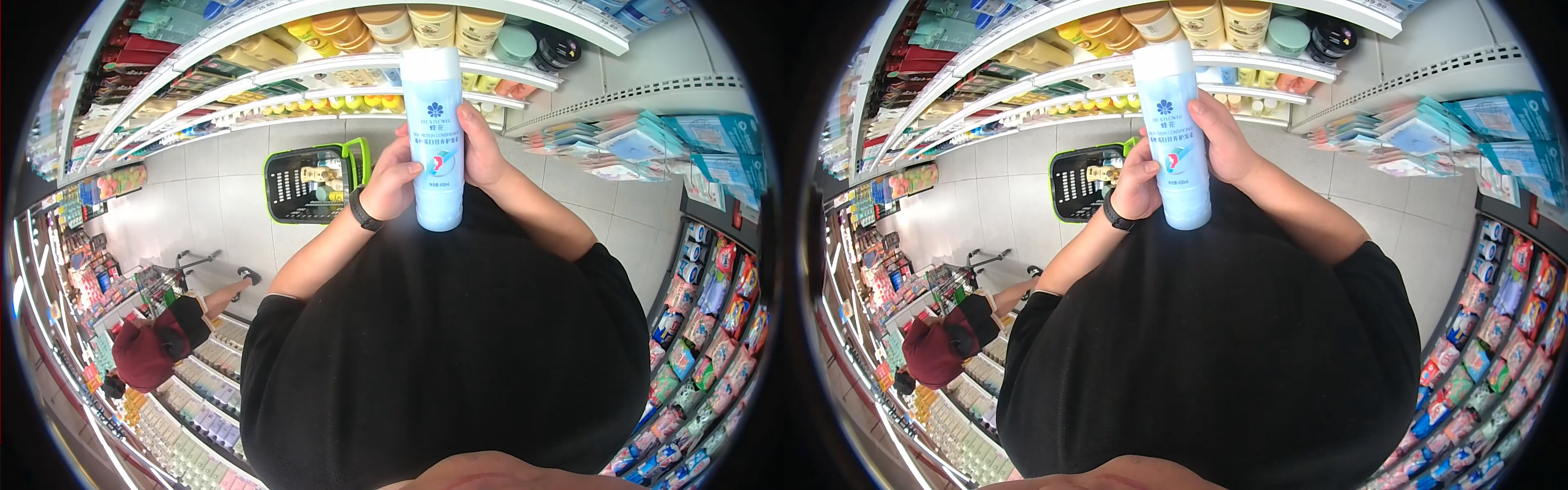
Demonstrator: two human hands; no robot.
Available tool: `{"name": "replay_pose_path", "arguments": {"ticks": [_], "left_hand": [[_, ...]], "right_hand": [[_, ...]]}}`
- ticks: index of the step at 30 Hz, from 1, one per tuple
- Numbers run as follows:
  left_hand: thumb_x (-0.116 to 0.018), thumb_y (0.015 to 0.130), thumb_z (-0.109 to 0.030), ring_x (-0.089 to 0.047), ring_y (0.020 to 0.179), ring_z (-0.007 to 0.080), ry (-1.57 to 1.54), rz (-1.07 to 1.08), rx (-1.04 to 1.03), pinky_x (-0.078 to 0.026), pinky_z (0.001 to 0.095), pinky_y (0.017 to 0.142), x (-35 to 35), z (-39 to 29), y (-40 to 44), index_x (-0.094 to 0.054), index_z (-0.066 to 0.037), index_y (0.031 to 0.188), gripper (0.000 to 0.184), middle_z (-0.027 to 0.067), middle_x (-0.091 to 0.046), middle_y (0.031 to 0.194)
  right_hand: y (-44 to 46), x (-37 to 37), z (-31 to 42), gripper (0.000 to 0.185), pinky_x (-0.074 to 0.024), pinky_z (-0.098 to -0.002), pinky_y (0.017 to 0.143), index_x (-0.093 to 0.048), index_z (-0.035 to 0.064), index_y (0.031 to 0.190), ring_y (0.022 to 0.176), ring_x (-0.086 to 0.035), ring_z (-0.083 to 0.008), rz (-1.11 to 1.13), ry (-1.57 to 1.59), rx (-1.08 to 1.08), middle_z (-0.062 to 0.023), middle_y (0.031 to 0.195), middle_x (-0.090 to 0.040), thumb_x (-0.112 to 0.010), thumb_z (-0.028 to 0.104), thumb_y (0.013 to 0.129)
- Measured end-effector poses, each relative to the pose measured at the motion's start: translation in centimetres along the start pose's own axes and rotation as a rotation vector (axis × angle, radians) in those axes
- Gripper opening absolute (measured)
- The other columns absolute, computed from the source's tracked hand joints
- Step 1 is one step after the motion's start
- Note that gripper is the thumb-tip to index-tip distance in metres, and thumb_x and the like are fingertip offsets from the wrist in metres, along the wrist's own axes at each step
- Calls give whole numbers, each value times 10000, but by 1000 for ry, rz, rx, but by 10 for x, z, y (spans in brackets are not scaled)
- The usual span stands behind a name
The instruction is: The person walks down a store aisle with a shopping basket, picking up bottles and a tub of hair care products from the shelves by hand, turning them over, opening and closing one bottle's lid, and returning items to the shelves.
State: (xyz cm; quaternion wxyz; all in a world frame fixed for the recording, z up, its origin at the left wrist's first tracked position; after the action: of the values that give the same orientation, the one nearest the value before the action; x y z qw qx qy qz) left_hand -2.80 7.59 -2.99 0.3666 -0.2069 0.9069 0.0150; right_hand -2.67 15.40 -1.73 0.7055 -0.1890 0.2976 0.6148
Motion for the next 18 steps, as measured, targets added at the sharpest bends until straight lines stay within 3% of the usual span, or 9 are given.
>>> {"name": "replay_pose_path", "arguments": {"ticks": [18], "left_hand": [[-594,825,-274,-575,1130,227,3,-16,9,-445,365,985,6,3,-3,-448,47,1292,585,127,-580,1214]], "right_hand": [[1,1,-8,603,-526,-385,878,-531,-60,1214,966,-663,-280,3,22,-21,-233,1089,-646,-312,457,995]]}}
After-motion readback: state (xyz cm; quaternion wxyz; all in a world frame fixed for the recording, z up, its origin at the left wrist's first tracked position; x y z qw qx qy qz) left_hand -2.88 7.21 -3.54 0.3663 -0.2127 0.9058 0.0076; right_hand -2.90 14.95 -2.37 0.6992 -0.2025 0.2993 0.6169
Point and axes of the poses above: each hand's wrist, its own y-axis towards the middle knuckle, its own x-axis out of the back of the hand, z = x × y, the point moved 10 cm from there along y, towards the middle knuckle
